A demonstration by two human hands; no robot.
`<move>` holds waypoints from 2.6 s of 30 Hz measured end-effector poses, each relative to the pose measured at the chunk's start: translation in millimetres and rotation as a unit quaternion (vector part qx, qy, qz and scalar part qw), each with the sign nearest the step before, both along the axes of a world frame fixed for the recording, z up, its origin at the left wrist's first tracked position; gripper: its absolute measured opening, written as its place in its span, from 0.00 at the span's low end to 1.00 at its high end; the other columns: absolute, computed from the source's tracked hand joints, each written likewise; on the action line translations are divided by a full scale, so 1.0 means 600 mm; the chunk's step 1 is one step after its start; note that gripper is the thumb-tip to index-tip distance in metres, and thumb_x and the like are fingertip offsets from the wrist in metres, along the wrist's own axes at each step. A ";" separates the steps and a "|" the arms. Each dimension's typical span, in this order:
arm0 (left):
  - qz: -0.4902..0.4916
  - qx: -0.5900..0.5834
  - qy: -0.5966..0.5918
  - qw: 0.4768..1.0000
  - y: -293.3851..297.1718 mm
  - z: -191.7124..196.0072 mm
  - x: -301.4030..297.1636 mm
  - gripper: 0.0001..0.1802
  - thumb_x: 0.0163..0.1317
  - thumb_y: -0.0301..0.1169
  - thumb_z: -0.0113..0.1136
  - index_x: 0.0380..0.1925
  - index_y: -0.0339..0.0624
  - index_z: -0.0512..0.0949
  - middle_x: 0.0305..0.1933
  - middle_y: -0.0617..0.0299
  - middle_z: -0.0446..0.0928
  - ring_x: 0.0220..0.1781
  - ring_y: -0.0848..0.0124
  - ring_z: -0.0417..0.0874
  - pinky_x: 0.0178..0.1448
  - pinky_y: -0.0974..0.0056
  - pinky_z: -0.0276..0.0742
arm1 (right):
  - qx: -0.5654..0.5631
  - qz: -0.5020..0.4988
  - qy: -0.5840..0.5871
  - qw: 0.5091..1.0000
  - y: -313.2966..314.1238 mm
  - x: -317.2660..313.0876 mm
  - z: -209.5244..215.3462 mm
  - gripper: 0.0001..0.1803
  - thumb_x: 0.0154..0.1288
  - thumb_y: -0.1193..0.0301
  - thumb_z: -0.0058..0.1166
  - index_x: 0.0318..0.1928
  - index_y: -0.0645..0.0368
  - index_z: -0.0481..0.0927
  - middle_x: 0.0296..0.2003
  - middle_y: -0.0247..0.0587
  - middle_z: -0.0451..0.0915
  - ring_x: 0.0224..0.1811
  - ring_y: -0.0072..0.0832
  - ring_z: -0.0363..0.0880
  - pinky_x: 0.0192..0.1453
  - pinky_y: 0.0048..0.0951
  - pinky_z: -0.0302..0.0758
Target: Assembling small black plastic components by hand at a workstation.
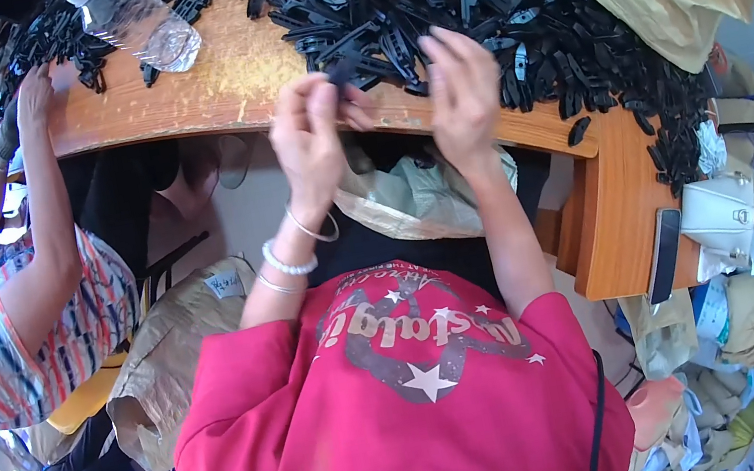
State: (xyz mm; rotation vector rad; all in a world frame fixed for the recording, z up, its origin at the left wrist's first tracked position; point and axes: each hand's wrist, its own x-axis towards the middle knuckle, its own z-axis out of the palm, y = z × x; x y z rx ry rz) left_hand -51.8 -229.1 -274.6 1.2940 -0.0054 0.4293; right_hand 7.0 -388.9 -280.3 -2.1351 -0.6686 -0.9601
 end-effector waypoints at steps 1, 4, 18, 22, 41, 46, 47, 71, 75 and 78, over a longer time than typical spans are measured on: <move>-0.062 -0.028 0.029 0.997 -0.009 -0.004 -0.014 0.09 0.71 0.28 0.44 0.43 0.32 0.68 0.33 0.50 0.79 0.25 0.69 0.81 0.31 0.71 0.78 | 0.032 -0.036 -0.002 0.999 -0.014 -0.005 -0.005 0.14 0.56 0.81 0.53 0.44 0.59 0.82 0.43 0.39 0.78 0.46 0.37 0.75 0.50 0.36 0.68; -0.187 -0.149 0.097 0.966 -0.030 -0.028 -0.011 0.10 0.70 0.30 0.46 0.42 0.31 0.68 0.35 0.47 0.79 0.28 0.66 0.83 0.33 0.68 0.79 | -0.058 -0.142 0.036 0.987 -0.085 -0.011 0.000 0.19 0.49 0.85 0.52 0.42 0.56 0.82 0.42 0.36 0.77 0.47 0.36 0.73 0.51 0.37 0.66; -0.309 -0.358 0.199 0.858 -0.033 -0.031 -0.004 0.17 0.60 0.17 0.54 0.50 0.29 0.71 0.42 0.45 0.79 0.39 0.62 0.84 0.43 0.65 0.83 | -0.086 -0.057 0.047 0.994 -0.124 0.018 0.043 0.11 0.57 0.76 0.59 0.42 0.59 0.78 0.40 0.38 0.79 0.45 0.33 0.76 0.52 0.34 0.65; -0.383 -0.306 0.207 0.847 -0.022 -0.023 0.010 0.16 0.60 0.18 0.54 0.49 0.29 0.70 0.43 0.46 0.79 0.37 0.65 0.83 0.38 0.68 0.82 | 0.198 0.147 0.339 0.908 -0.113 -0.039 0.072 0.12 0.62 0.81 0.53 0.46 0.65 0.79 0.36 0.38 0.77 0.34 0.22 0.76 0.38 0.21 0.72; -0.280 0.218 0.079 0.932 -0.048 0.049 -0.004 0.22 0.58 0.24 0.59 0.54 0.30 0.71 0.32 0.49 0.80 0.30 0.69 0.84 0.37 0.67 0.79 | 0.069 0.090 0.294 0.949 -0.088 -0.092 0.081 0.18 0.50 0.81 0.64 0.45 0.65 0.81 0.41 0.38 0.77 0.40 0.21 0.77 0.39 0.20 0.72; -0.256 0.281 0.002 0.925 -0.040 0.037 -0.003 0.20 0.57 0.27 0.62 0.50 0.33 0.75 0.36 0.47 0.81 0.35 0.61 0.85 0.41 0.63 0.78 | 0.123 0.138 0.325 0.927 -0.086 -0.088 0.066 0.17 0.49 0.81 0.64 0.43 0.64 0.80 0.37 0.36 0.76 0.35 0.20 0.73 0.40 0.18 0.68; -0.248 0.291 -0.004 0.924 -0.041 0.040 -0.006 0.20 0.56 0.28 0.63 0.49 0.34 0.75 0.37 0.47 0.81 0.36 0.60 0.85 0.42 0.63 0.78 | 0.121 0.128 0.320 0.931 -0.085 -0.088 0.063 0.16 0.49 0.81 0.64 0.42 0.64 0.81 0.36 0.36 0.75 0.34 0.19 0.72 0.39 0.17 0.68; 0.130 0.555 -0.078 0.818 0.049 0.021 0.116 0.06 0.53 0.32 0.65 0.28 0.42 0.82 0.28 0.58 0.73 0.27 0.60 0.78 0.32 0.62 0.74 | -0.016 -0.030 0.224 0.974 -0.052 -0.067 0.012 0.10 0.60 0.79 0.55 0.43 0.67 0.78 0.30 0.45 0.74 0.27 0.33 0.73 0.30 0.30 0.69; 0.134 0.397 -0.080 0.904 0.042 0.038 0.082 0.06 0.54 0.27 0.65 0.32 0.38 0.82 0.27 0.60 0.76 0.27 0.71 0.78 0.32 0.68 0.73 | 0.178 0.067 0.289 0.938 -0.048 -0.078 0.012 0.14 0.67 0.79 0.48 0.52 0.67 0.77 0.31 0.36 0.76 0.27 0.19 0.72 0.30 0.19 0.68; -0.078 0.166 0.063 0.981 -0.002 0.055 0.014 0.07 0.59 0.25 0.61 0.36 0.34 0.80 0.28 0.62 0.80 0.24 0.80 0.78 0.27 0.72 0.74 | 0.394 0.193 0.404 0.803 -0.043 -0.095 0.035 0.11 0.68 0.76 0.49 0.47 0.68 0.78 0.31 0.38 0.78 0.29 0.19 0.75 0.33 0.17 0.71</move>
